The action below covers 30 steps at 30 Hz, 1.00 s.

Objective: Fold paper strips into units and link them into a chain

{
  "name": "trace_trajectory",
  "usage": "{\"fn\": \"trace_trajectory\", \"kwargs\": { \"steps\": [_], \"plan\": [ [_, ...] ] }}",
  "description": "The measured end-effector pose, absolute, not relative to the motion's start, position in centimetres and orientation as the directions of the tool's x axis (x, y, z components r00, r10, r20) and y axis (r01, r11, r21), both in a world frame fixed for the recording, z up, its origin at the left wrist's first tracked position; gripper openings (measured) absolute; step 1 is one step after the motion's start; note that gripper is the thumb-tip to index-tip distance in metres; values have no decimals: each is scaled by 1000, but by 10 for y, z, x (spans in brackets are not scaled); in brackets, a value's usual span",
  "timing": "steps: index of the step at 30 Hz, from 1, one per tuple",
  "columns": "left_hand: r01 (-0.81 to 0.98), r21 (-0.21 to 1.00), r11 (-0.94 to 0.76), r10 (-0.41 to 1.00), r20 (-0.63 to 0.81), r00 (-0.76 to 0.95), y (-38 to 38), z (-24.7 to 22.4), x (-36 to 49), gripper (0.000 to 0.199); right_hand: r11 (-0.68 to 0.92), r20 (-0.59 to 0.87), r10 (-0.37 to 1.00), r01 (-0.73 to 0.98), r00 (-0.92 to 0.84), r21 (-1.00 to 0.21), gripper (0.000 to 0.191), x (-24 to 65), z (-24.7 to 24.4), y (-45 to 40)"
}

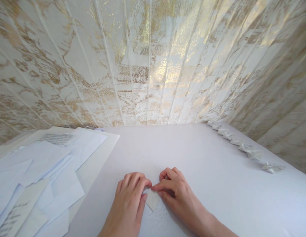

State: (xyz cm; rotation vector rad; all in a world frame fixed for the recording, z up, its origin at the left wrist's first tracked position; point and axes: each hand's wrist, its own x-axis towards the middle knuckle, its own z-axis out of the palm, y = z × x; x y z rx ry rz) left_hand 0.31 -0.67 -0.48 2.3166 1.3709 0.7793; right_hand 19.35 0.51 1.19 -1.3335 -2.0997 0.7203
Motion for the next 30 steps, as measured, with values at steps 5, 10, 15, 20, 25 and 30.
{"fn": "trace_trajectory", "kwargs": {
  "steps": [5,10,15,20,25,30],
  "plan": [
    [701,535,-472,881,302,363,-7,-3,4,28,458,205,880,652,-428,-604,42,197,15,4],
    [708,519,-479,875,344,340,-9,-4,6,35,619,205,782,697,-588,-361,54,207,16,-7],
    [728,464,-505,863,284,418,-7,-6,0,40,644,221,765,709,-605,-287,57,223,11,-17],
    [769,325,-551,830,313,462,-6,-9,-1,47,643,251,764,734,-594,-221,52,231,8,-23],
    [771,125,-624,764,306,569,-10,-7,4,39,632,255,775,703,-579,-325,46,221,14,-22],
    [731,395,-556,831,230,507,-20,0,10,24,541,215,835,690,-506,-480,34,216,19,-24]
  ]
}}
